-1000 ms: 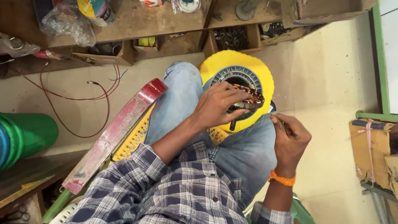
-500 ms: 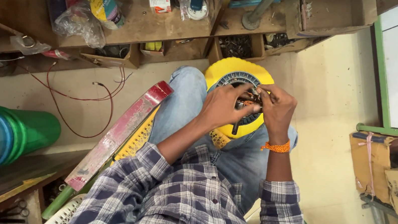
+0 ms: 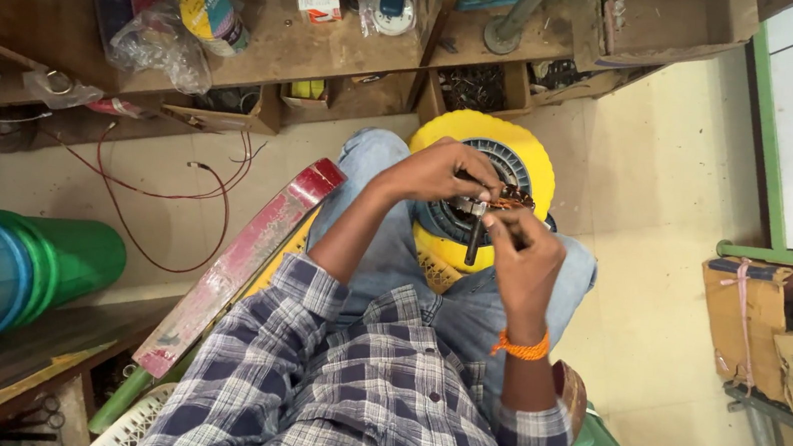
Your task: The person sits on a stool and works on a small electrical component, likely a motor stator, resting on a yellow container. They use their hands to adjust and arrange copper windings within the component throughout the clip.
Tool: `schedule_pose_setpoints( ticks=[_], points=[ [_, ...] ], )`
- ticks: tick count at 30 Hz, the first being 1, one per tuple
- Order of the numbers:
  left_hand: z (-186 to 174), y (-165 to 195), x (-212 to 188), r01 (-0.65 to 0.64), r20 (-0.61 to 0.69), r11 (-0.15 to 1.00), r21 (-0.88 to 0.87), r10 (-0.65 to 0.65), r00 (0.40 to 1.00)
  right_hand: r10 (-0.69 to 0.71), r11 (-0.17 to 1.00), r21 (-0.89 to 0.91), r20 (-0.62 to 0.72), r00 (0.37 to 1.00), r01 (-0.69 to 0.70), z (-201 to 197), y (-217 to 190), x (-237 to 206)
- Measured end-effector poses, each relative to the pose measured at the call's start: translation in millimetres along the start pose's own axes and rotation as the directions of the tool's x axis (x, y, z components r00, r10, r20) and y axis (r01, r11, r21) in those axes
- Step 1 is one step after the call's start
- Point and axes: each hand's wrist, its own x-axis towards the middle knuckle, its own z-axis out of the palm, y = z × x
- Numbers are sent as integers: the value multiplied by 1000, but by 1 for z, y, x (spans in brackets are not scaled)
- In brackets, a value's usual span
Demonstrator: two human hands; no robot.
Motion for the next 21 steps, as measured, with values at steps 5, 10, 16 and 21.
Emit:
schedule_pose_setpoints(
  ticks=[5, 10, 16, 21],
  points=[
    [-12, 10, 4, -29, 89, 999, 15, 28, 996, 174, 979, 105, 7, 985, -174, 25, 44, -28],
    [-9, 17, -6, -93, 48, 995, 35, 91, 995, 323, 668, 647, 192, 927, -367, 33, 104, -38],
    [10, 42, -21, -35, -100, 957, 287, 67, 993, 370, 746, 525, 185, 910, -410, 23, 121, -51],
    [39, 50, -30, 55, -289, 907, 419, 75, 954, 292, 876, 372, 97, 952, -306, -6, 97, -43]
  ],
)
